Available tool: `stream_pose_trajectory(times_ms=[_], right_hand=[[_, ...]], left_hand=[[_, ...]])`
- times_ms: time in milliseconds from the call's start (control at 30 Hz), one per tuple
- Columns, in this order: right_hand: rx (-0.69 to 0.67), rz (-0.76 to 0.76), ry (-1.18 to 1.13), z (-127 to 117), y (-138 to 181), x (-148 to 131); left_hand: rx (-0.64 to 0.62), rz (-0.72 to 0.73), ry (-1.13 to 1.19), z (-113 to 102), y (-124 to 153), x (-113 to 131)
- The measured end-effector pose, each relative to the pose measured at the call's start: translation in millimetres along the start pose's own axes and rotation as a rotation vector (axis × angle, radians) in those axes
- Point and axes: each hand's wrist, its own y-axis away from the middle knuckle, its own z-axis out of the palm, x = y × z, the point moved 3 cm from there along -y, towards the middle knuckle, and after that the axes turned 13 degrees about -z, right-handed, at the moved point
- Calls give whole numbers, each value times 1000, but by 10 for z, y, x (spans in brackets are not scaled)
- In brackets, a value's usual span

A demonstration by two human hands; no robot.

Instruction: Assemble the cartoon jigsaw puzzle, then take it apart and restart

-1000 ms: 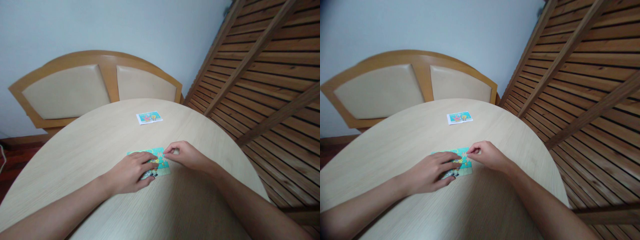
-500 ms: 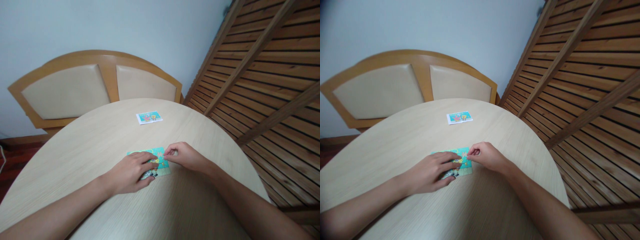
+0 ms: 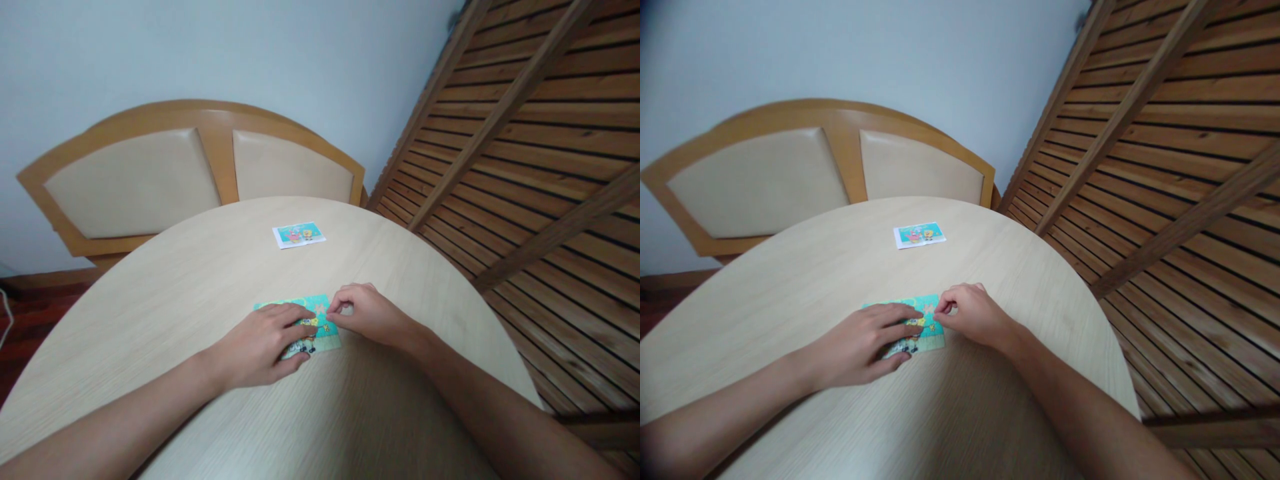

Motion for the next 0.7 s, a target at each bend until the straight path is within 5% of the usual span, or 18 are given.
stream_pose_trajectory(times_ms=[333, 700], right_hand=[[-190, -349, 227, -128, 63, -131], [-274, -421, 218, -144, 76, -177]], left_hand=[[-6, -3, -7, 6, 1, 0], [-10, -7, 3, 10, 1, 1]])
